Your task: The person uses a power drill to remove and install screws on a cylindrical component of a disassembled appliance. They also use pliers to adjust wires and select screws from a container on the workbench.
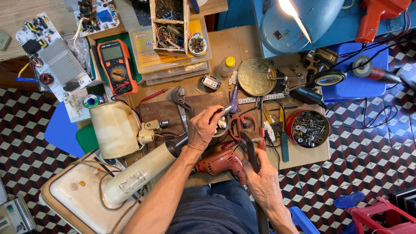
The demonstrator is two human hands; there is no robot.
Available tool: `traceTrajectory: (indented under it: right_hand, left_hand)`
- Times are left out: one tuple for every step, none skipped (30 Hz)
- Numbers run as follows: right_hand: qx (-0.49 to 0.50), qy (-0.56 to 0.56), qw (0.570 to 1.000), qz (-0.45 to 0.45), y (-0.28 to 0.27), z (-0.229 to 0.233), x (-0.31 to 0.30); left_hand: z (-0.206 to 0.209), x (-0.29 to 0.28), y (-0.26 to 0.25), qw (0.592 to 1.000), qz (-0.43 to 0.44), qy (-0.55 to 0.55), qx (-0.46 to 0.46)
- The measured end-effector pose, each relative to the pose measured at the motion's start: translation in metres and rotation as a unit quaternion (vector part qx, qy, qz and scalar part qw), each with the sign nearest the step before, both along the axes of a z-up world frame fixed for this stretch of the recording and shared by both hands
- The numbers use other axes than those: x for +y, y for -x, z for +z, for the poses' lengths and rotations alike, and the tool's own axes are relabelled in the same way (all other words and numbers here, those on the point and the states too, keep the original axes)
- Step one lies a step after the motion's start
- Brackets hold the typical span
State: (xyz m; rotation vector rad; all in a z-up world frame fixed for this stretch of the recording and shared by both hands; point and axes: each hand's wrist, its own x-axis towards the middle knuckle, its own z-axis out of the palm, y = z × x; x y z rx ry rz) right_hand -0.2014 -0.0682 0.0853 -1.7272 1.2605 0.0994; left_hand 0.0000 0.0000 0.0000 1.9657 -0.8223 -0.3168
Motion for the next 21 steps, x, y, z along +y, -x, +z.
traceTrajectory:
  right_hand:
    - [-0.003,0.012,1.0,0.004,-0.01,0.01,-0.003]
    - [-0.006,0.024,1.0,0.007,-0.021,0.018,-0.006]
    - [-0.01,0.037,0.999,0.011,-0.032,0.025,-0.009]
    - [-0.04,0.071,0.996,0.03,-0.045,0.03,-0.011]
    - [-0.07,0.107,0.991,0.05,-0.056,0.034,-0.013]
    - [-0.1,0.142,0.982,0.07,-0.064,0.038,-0.015]
    - [-0.098,0.155,0.979,0.084,-0.07,0.042,-0.017]
    - [-0.097,0.168,0.976,0.098,-0.074,0.045,-0.018]
    - [-0.092,0.18,0.973,0.112,-0.077,0.046,-0.019]
    - [-0.095,0.188,0.972,0.108,-0.078,0.047,-0.019]
    - [-0.098,0.194,0.971,0.104,-0.078,0.047,-0.017]
    - [-0.101,0.2,0.97,0.099,-0.078,0.047,-0.015]
    - [-0.122,0.228,0.958,0.128,-0.079,0.048,-0.015]
    - [-0.142,0.256,0.944,0.156,-0.081,0.049,-0.016]
    - [-0.162,0.283,0.927,0.184,-0.082,0.05,-0.017]
    - [-0.114,0.267,0.938,0.19,-0.084,0.052,-0.019]
    - [-0.064,0.25,0.946,0.193,-0.084,0.053,-0.02]
    - [-0.015,0.233,0.952,0.197,-0.085,0.055,-0.021]
    - [-0.033,0.231,0.954,0.186,-0.083,0.056,-0.02]
    - [-0.051,0.229,0.956,0.175,-0.082,0.057,-0.018]
    - [-0.069,0.227,0.957,0.165,-0.081,0.057,-0.018]
  left_hand:
    - [0.001,0.0,0.001,1.0,0.001,0.014,-0.012]
    - [0.002,0.0,0.001,0.999,0.002,0.028,-0.025]
    - [0.003,-0.001,0.0,0.998,0.003,0.043,-0.038]
    - [0.005,0.0,-0.001,0.998,0.002,0.044,-0.048]
    - [0.006,0.0,-0.002,0.997,0.002,0.048,-0.058]
    - [0.008,-0.001,-0.002,0.996,0.001,0.052,-0.068]
    - [0.009,0.0,-0.003,0.996,0.001,0.057,-0.074]
    - [0.01,0.0,-0.003,0.995,0.001,0.063,-0.081]
    - [0.009,0.0,-0.002,0.994,0.0,0.068,-0.084]
    - [0.008,-0.001,-0.002,0.994,0.0,0.072,-0.079]
    - [0.007,0.0,-0.002,0.995,0.0,0.073,-0.074]
    - [0.005,0.001,-0.001,0.995,0.001,0.075,-0.069]
    - [0.005,0.002,-0.002,0.995,0.001,0.068,-0.075]
    - [0.005,0.002,-0.003,0.995,0.001,0.061,-0.081]
    - [0.005,0.001,-0.003,0.995,0.001,0.054,-0.087]
    - [0.005,0.001,-0.003,0.994,0.0,0.061,-0.094]
    - [0.004,0.002,-0.003,0.993,-0.003,0.068,-0.1]
    - [0.003,0.002,-0.003,0.991,-0.005,0.075,-0.106]
    - [0.002,0.001,-0.003,0.993,-0.006,0.069,-0.1]
    - [0.0,0.0,-0.003,0.994,-0.007,0.064,-0.094]
    - [-0.001,0.0,-0.003,0.995,-0.008,0.058,-0.087]
